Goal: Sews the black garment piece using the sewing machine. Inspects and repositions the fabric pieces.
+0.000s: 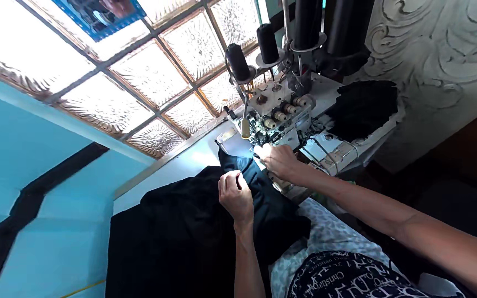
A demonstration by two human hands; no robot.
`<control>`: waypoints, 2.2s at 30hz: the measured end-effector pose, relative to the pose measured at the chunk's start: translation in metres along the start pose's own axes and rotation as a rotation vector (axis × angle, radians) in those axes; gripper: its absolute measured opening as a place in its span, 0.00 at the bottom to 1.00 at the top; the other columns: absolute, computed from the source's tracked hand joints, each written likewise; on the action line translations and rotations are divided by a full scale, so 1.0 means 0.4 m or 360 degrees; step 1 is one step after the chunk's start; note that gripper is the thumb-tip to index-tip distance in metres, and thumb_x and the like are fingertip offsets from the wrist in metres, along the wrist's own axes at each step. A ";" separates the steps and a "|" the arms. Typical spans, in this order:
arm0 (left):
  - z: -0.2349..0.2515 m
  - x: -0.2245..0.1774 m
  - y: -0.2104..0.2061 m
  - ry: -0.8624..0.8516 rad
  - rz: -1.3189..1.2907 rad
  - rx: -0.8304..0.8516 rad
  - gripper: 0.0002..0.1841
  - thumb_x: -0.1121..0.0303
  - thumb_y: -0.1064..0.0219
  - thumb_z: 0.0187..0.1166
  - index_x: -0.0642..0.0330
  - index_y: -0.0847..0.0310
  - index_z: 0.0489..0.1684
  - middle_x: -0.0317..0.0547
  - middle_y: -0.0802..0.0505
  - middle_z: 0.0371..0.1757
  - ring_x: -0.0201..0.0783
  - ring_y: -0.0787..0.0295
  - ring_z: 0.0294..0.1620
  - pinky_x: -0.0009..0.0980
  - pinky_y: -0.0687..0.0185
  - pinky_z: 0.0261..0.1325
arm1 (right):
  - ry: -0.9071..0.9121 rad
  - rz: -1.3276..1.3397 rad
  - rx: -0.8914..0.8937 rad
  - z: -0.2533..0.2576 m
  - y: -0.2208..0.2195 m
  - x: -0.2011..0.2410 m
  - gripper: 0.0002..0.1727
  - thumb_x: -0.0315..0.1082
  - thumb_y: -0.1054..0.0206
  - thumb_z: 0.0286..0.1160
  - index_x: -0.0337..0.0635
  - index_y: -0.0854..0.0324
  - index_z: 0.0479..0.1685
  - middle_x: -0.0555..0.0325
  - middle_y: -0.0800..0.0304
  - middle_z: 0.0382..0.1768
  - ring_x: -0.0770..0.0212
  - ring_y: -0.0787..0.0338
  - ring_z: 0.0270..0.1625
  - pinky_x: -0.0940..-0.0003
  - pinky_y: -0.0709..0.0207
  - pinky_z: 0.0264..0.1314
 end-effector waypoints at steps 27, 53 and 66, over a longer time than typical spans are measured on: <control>0.029 -0.132 0.378 -0.0260 -0.0412 -0.0559 0.03 0.77 0.34 0.81 0.65 0.17 0.36 0.42 0.11 0.45 0.27 0.13 0.57 0.21 0.17 0.59 | 0.0369 0.1116 -0.0028 -0.209 -0.069 0.136 0.22 0.39 0.30 0.74 0.35 0.16 0.63 0.43 0.09 0.60 0.46 0.11 0.66 0.41 0.26 0.71; 0.019 0.258 0.078 0.0244 -0.0032 0.0989 0.08 0.79 0.34 0.80 0.73 0.10 0.47 0.66 0.07 0.50 0.59 0.08 0.51 0.57 0.17 0.60 | -0.0760 0.1974 0.0462 -0.231 -0.259 -0.069 0.17 0.39 0.45 0.92 0.41 0.20 0.34 0.62 0.23 0.21 0.72 0.26 0.20 0.75 0.30 0.24; -0.230 0.255 0.098 0.0814 -0.0101 0.1813 0.12 0.68 0.28 0.81 0.68 0.14 0.52 0.51 0.14 0.30 0.45 0.20 0.31 0.48 0.22 0.41 | -0.0822 0.2132 0.0447 -0.208 -0.275 -0.092 0.11 0.32 0.45 0.90 0.37 0.19 0.43 0.63 0.18 0.28 0.73 0.19 0.28 0.74 0.23 0.34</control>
Point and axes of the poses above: each hand's wrist, its own z-axis towards the middle knuckle, its own y-axis out of the back of the hand, x = y × z, the point moved 8 cm from there along z, towards the middle knuckle
